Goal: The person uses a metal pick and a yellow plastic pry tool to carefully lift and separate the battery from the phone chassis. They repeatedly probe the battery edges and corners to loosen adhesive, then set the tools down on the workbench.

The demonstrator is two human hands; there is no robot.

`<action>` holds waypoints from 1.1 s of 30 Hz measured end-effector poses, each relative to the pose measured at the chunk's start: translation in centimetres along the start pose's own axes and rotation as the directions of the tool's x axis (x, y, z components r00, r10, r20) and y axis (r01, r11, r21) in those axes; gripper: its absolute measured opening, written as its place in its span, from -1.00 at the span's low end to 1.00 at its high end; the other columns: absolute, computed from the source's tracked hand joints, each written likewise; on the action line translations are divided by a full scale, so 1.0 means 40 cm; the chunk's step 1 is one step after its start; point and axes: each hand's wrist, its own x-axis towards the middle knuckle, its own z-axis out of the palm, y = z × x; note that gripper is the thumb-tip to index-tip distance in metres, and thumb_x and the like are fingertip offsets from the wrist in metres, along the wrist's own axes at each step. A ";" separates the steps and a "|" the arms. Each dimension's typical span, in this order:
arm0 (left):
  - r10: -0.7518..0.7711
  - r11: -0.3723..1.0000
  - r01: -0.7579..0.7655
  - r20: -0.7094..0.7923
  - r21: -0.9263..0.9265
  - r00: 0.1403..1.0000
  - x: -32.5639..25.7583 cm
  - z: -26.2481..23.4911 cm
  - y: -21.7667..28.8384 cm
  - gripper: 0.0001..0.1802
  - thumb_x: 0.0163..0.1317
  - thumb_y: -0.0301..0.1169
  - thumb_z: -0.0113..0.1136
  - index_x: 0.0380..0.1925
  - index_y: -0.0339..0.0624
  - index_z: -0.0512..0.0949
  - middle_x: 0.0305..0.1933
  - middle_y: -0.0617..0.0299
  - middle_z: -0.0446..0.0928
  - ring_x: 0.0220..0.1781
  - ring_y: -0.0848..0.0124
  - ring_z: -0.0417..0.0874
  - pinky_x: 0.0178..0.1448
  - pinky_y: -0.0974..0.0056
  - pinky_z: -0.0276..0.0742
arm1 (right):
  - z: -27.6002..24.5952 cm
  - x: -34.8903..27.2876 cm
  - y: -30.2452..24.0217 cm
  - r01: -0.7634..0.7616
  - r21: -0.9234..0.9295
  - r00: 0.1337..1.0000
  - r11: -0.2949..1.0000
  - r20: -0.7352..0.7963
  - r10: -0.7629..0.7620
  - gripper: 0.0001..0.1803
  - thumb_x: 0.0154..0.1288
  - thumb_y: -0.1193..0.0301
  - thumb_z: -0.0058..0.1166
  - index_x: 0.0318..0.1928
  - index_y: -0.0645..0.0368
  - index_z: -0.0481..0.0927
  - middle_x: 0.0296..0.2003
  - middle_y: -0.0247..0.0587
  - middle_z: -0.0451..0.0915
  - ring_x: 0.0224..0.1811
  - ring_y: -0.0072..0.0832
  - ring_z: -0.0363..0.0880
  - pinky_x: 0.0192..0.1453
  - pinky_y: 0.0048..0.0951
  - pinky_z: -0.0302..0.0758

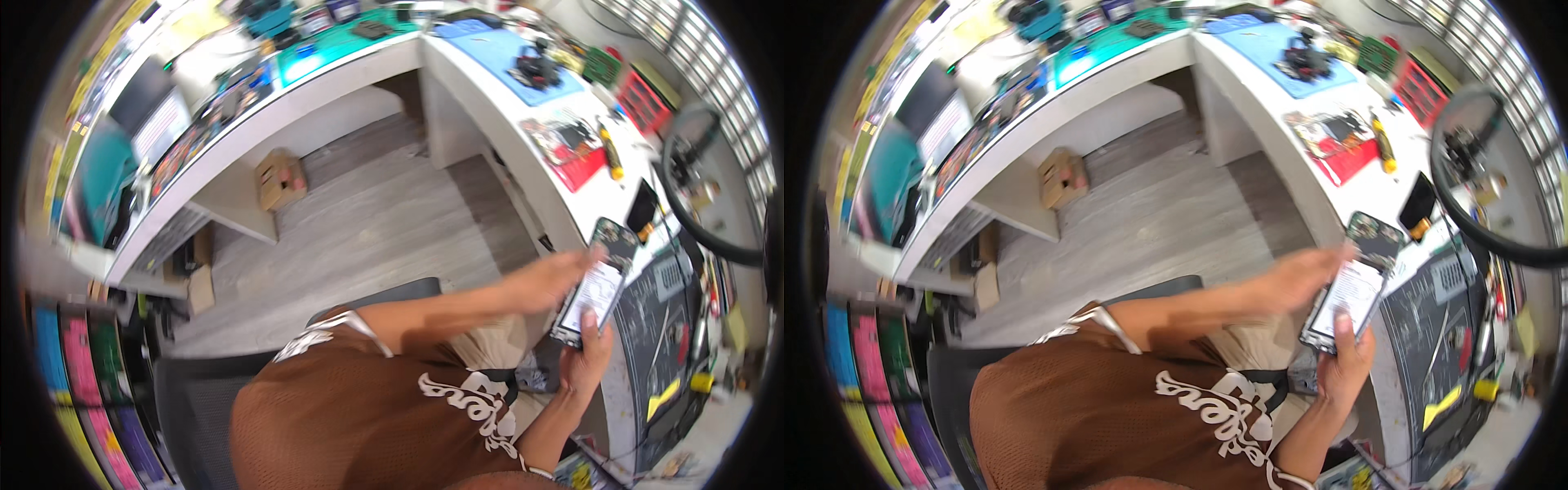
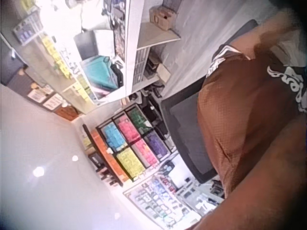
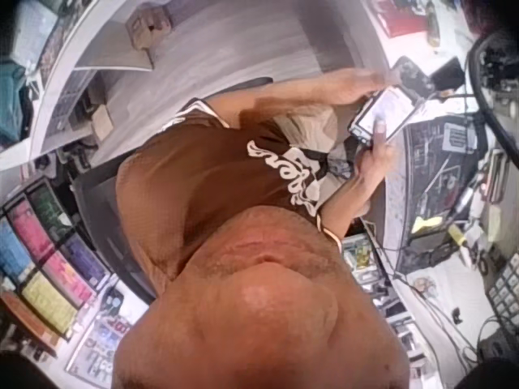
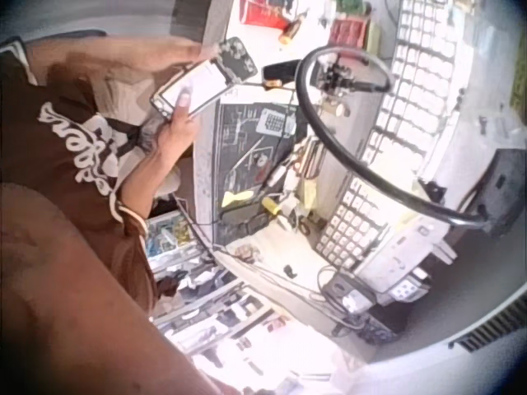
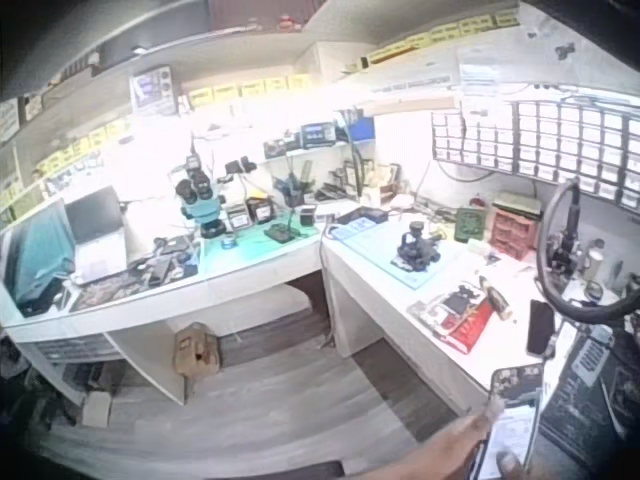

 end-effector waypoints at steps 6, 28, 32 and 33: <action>0.506 0.857 -0.422 -0.637 0.296 0.582 -0.125 -0.552 0.280 -0.54 0.59 -0.16 -0.02 0.22 -0.31 0.54 0.28 -0.01 0.59 0.24 0.20 0.63 0.39 0.08 0.48 | -0.072 0.016 -0.074 0.065 -0.083 0.946 0.994 -0.312 -0.088 -0.60 0.42 0.33 0.25 0.13 0.36 0.57 -0.13 -0.26 0.68 -0.20 -0.62 0.64 -0.13 -0.50 0.55; 0.508 -0.140 0.960 -0.815 0.241 0.278 -0.583 -1.740 0.733 -0.20 0.42 0.15 0.11 0.43 -0.22 0.39 0.19 -0.02 0.64 0.20 0.16 0.66 0.22 0.07 0.50 | -0.243 0.125 -0.182 -0.379 -0.858 0.763 0.347 -0.502 -0.408 -0.38 0.34 0.02 0.33 0.16 0.30 0.65 -0.08 0.01 0.72 -0.02 -0.27 0.68 0.15 -0.30 0.54; 0.580 -0.079 0.964 -0.775 0.253 0.251 -0.566 -1.708 0.715 -0.29 0.42 0.12 0.10 0.33 -0.20 0.41 0.10 0.02 0.61 0.11 0.20 0.62 0.14 0.10 0.47 | -0.248 0.124 -0.138 -0.363 -0.912 0.743 0.190 -0.406 -0.531 -0.42 0.37 0.03 0.28 0.17 0.24 0.66 0.14 0.12 0.62 0.21 -0.03 0.56 0.34 -0.16 0.45; 0.616 -0.068 0.963 -0.748 0.261 0.246 -0.575 -1.713 0.725 -0.31 0.42 0.12 0.10 0.30 -0.20 0.42 0.08 0.03 0.60 0.08 0.21 0.61 0.12 0.11 0.47 | -0.251 0.127 -0.124 -0.348 -0.926 0.737 0.148 -0.368 -0.567 -0.43 0.37 0.03 0.28 0.17 0.23 0.67 0.14 0.11 0.61 0.22 -0.02 0.53 0.35 -0.15 0.43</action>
